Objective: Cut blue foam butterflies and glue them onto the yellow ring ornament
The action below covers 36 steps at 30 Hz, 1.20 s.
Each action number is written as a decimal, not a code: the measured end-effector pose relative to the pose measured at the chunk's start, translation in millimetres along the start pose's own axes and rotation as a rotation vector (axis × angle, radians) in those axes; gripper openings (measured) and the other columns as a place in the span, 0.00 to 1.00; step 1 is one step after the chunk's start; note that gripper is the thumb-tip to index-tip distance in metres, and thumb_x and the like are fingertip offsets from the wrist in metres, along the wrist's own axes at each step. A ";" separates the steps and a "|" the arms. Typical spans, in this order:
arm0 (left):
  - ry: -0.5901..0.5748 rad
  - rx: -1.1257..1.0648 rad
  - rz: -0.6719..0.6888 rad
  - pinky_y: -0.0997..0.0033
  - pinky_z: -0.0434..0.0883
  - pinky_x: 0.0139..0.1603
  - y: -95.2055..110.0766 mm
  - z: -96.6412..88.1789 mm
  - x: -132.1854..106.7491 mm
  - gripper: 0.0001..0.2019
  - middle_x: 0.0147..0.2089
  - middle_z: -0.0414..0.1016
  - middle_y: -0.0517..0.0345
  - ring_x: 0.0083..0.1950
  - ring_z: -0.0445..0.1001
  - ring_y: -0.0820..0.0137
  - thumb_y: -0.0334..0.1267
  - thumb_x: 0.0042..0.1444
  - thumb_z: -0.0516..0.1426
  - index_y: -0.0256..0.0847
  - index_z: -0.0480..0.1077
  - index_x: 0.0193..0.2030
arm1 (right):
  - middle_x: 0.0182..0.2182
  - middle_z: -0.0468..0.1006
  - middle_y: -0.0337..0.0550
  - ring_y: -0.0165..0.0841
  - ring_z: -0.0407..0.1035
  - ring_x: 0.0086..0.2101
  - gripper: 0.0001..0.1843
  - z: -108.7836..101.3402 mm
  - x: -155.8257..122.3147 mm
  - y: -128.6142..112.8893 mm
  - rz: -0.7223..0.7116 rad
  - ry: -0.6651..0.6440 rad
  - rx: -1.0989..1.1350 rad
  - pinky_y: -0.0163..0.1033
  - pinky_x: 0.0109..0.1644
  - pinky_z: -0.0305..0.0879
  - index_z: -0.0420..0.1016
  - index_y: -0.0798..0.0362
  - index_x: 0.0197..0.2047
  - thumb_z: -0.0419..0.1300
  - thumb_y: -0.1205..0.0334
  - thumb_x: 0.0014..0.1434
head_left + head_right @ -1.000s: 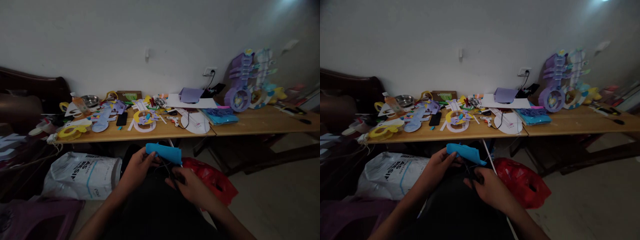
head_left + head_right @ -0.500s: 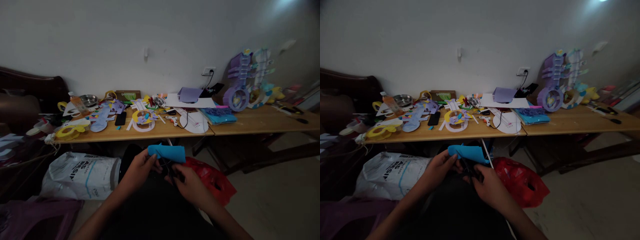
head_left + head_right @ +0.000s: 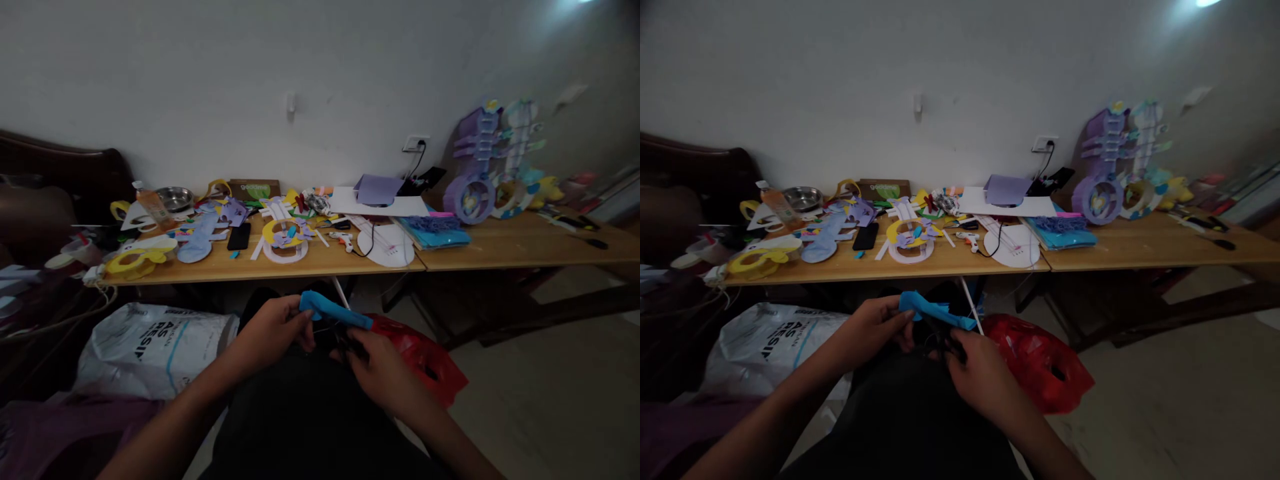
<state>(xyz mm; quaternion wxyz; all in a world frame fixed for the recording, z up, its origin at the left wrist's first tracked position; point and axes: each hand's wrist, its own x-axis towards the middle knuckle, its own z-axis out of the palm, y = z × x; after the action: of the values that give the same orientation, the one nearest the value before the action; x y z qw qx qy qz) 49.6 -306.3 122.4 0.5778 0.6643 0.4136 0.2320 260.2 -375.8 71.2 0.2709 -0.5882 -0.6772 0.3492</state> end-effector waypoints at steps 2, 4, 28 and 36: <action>-0.039 0.034 -0.005 0.73 0.74 0.31 3.2 -3.9 -0.1 0.10 0.27 0.76 0.62 0.27 0.78 0.72 0.41 0.64 0.53 0.41 0.67 0.32 | 0.39 0.83 0.45 0.38 0.76 0.39 0.10 -3.8 -1.1 -2.0 -0.005 -0.017 0.013 0.38 0.42 0.65 0.77 0.51 0.41 0.55 0.68 0.61; -0.069 0.039 -0.012 0.74 0.74 0.30 6.0 -6.7 0.1 0.11 0.27 0.76 0.62 0.27 0.78 0.72 0.40 0.64 0.54 0.41 0.67 0.31 | 0.40 0.83 0.47 0.39 0.77 0.40 0.11 -6.8 -1.6 -3.4 0.000 -0.021 -0.012 0.39 0.43 0.65 0.78 0.51 0.42 0.54 0.68 0.61; 0.179 0.260 0.150 0.72 0.69 0.34 -2.7 -26.5 9.6 0.06 0.30 0.79 0.59 0.32 0.75 0.69 0.41 0.58 0.62 0.44 0.81 0.35 | 0.35 0.80 0.44 0.35 0.72 0.35 0.06 -30.2 4.1 3.9 -0.020 -0.118 -0.314 0.38 0.37 0.57 0.73 0.52 0.37 0.55 0.69 0.61; 0.362 -0.431 -0.023 0.70 0.77 0.39 -42.5 -9.7 27.3 0.17 0.28 0.79 0.60 0.31 0.79 0.71 0.46 0.44 0.71 0.39 0.73 0.32 | 0.38 0.77 0.46 0.43 0.71 0.38 0.10 -50.9 -31.7 0.4 0.098 -0.016 -0.408 0.43 0.39 0.60 0.69 0.48 0.36 0.63 0.53 0.59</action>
<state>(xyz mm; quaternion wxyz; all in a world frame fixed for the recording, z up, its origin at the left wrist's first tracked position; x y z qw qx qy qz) 45.1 -278.8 79.2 0.6251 0.4692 0.4588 0.4226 305.2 -399.3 103.3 0.1235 -0.6605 -0.7065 0.2221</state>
